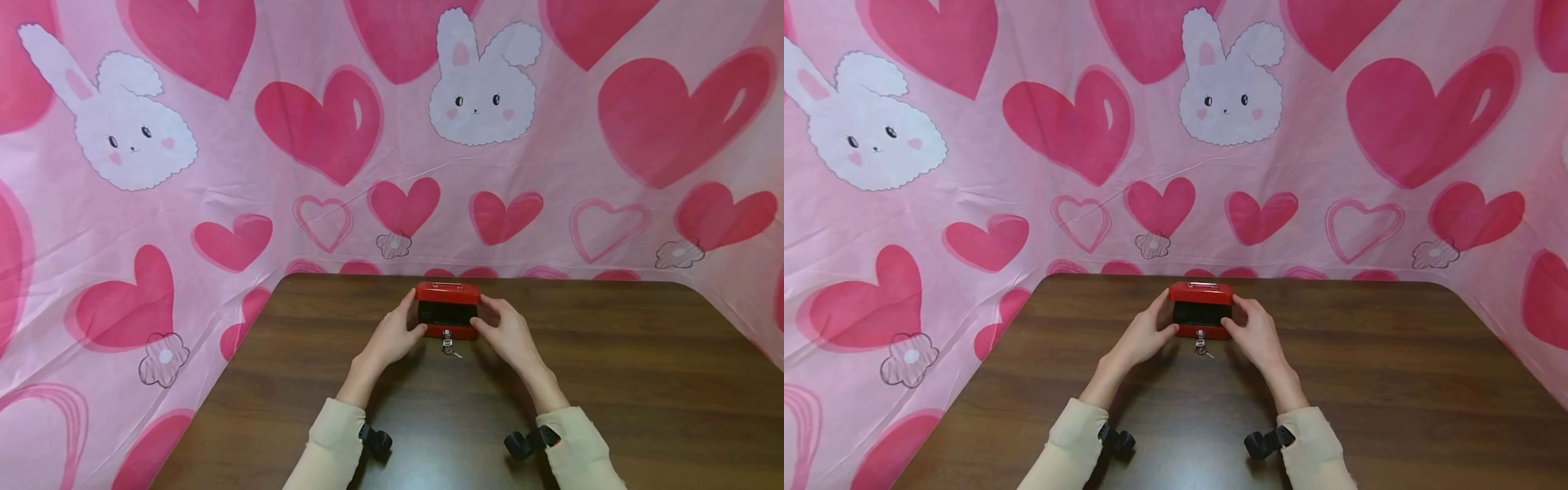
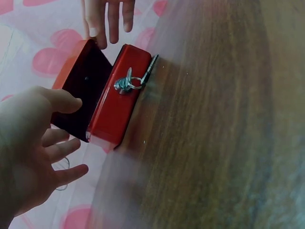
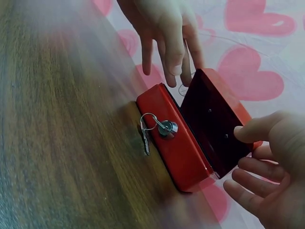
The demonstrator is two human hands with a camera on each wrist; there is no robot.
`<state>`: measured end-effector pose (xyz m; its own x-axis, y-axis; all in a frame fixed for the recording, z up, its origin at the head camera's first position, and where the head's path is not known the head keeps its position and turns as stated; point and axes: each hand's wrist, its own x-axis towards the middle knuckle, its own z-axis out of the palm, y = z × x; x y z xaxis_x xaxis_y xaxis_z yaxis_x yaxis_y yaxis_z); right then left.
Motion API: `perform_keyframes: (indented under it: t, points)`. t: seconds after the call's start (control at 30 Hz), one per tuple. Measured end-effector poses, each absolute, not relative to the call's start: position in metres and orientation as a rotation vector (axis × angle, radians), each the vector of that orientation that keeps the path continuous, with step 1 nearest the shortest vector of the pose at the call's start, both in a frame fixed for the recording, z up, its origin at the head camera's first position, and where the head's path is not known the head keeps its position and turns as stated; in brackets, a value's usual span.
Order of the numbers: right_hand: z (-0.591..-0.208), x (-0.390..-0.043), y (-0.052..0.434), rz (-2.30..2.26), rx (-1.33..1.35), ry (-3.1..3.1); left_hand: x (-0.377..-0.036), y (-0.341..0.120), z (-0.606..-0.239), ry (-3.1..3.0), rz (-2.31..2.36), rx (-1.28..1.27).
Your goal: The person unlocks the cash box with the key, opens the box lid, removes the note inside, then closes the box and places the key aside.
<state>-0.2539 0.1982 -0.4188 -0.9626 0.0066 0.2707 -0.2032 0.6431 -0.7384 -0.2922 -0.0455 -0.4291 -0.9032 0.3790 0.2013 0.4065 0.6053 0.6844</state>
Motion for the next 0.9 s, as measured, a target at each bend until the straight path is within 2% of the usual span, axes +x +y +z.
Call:
perform_keyframes:
  t: [0.5, 0.9]
  points:
    - [-0.422, -0.256, 0.194, 1.307, 0.161, -2.523, -0.295, -0.045, -0.425, -2.771, -1.283, -0.665]
    - [-0.402, -0.262, 0.190, 1.271, 0.157, -2.608, -0.304, -0.043, -0.408, -2.772, -1.300, -0.637]
